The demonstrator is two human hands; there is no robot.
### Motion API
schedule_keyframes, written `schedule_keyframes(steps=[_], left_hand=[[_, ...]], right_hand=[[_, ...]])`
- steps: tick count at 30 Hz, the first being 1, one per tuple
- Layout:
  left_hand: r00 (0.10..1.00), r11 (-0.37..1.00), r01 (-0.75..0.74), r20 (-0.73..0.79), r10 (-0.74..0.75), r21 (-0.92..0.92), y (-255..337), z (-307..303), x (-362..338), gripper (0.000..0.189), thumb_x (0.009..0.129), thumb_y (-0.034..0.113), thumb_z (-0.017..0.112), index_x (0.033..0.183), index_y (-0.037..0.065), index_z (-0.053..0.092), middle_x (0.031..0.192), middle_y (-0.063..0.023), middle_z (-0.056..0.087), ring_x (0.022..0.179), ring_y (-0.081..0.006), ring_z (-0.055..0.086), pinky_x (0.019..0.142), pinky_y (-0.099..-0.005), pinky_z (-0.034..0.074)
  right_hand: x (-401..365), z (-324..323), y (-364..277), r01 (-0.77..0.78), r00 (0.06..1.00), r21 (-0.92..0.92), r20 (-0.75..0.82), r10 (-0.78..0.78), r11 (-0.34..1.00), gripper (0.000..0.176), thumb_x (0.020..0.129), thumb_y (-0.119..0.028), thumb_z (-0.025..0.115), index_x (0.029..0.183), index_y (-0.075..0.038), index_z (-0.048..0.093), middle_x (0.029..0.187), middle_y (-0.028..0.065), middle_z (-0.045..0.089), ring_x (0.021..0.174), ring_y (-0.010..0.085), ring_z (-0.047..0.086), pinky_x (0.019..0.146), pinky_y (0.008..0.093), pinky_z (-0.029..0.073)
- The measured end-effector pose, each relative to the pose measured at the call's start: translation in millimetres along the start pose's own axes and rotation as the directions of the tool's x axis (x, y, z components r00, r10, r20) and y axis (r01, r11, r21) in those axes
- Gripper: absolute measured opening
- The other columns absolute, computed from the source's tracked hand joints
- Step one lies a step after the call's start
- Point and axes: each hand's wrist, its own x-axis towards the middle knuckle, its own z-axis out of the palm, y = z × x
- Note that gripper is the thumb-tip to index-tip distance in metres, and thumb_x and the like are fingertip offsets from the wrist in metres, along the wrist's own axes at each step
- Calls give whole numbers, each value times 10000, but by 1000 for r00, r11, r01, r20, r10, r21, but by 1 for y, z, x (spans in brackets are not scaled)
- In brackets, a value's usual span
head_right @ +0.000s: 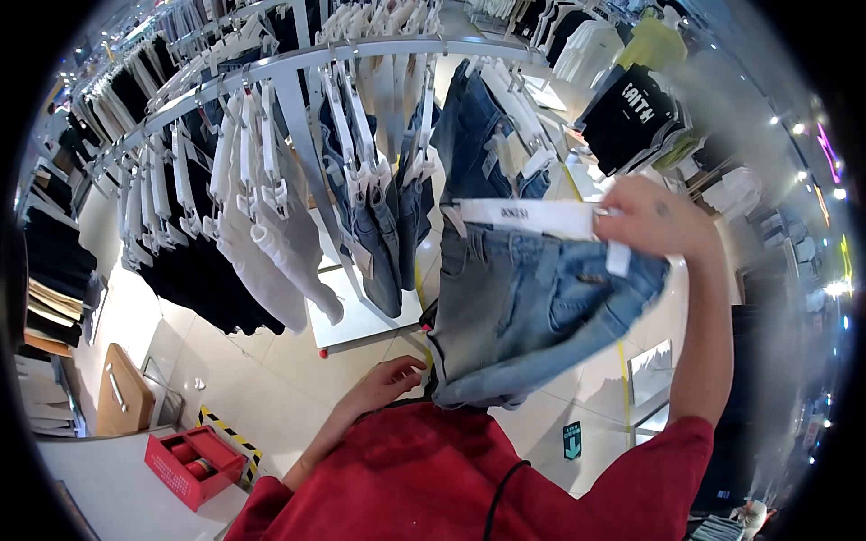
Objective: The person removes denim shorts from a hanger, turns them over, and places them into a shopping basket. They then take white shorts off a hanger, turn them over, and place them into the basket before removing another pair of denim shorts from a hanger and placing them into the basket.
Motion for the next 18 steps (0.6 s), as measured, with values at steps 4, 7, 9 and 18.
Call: schedule_keyframes(steps=[4,7,9,18], left_hand=[[999,999,32,10,-32,34,8,-2,-7,276,912,241,544,1119,60,564,817,-73,622,729,-134,581,682,-280,468],[999,999,43,-17,-43,-28,-6,1,-13,267,893,224,563,1105,61,569,829,-99,622,719,-175,587,687,-296,474],[998,998,43,-39,-44,-37,-9,0,-19,271,892,221,565,1108,58,564,845,-94,624,717,-172,586,685,-291,476],[992,990,82,-88,-92,-111,-28,2,-35,248,926,180,519,1131,42,530,827,-31,589,724,-92,549,694,-236,447]], right_hand=[[76,0,21,-179,964,63,209,163,982,332,705,-277,565,798,33,639,642,107,585,548,169,521,505,306,415],[125,2,24,-280,955,55,119,272,959,357,694,-315,573,729,36,622,589,84,558,505,168,512,454,305,400],[151,-3,25,-317,945,56,105,310,947,374,690,-327,574,729,43,613,599,85,559,501,179,518,440,324,408],[171,24,26,-294,927,62,-223,300,954,417,708,-315,548,731,97,602,695,268,609,627,375,620,625,430,492]])
